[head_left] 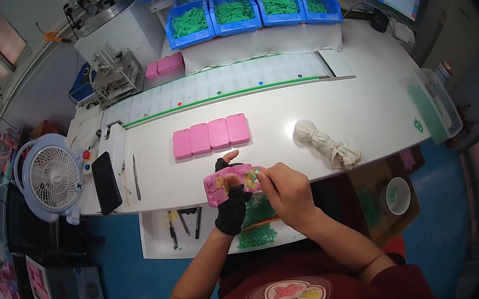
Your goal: Assembling small green components into pink plastic housings at a production station.
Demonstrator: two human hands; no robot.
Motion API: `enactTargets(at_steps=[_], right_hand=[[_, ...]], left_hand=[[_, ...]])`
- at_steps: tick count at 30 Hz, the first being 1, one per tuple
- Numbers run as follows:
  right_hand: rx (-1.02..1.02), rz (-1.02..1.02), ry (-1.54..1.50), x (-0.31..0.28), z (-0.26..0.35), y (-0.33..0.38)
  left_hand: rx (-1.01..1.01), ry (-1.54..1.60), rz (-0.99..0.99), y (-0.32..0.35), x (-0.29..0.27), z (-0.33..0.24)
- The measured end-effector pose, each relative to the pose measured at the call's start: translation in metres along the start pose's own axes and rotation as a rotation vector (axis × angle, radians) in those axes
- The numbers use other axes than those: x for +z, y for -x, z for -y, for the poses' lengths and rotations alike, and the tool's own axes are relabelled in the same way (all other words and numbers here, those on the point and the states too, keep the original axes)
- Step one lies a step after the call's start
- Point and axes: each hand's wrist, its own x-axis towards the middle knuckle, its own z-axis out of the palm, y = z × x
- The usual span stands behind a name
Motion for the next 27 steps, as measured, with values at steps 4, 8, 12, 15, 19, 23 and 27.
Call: enactTargets(at_steps=[4, 8, 12, 15, 19, 23, 27], right_hand=[[-0.043, -0.023, 0.047, -0.005, 0.002, 0.002], [0.182, -0.073, -0.197, -0.005, 0.001, -0.001], [0.584, -0.054, -0.73, -0.006, -0.01, 0.002], [0.687, -0.041, -0.82, -0.009, -0.01, 0.005], [0.669, -0.03, -0.813, -0.003, -0.013, 0.01], [0.673, -0.026, -0.811, 0.0, -0.015, 0.013], [0.686, -0.007, -0.818, 0.001, -0.018, 0.017]], left_hand=[[-0.026, -0.028, -0.025, 0.002, 0.003, -0.009], [-0.123, 0.031, -0.014, 0.004, -0.005, -0.009], [-0.174, 0.219, -0.158, 0.004, -0.026, 0.017], [-0.158, 0.431, 0.023, 0.001, -0.035, 0.004], [-0.132, 0.402, 0.07, 0.003, -0.011, -0.024], [-0.198, 0.606, 0.116, 0.003, -0.007, -0.027], [-0.195, 0.699, 0.186, 0.002, -0.007, -0.02]])
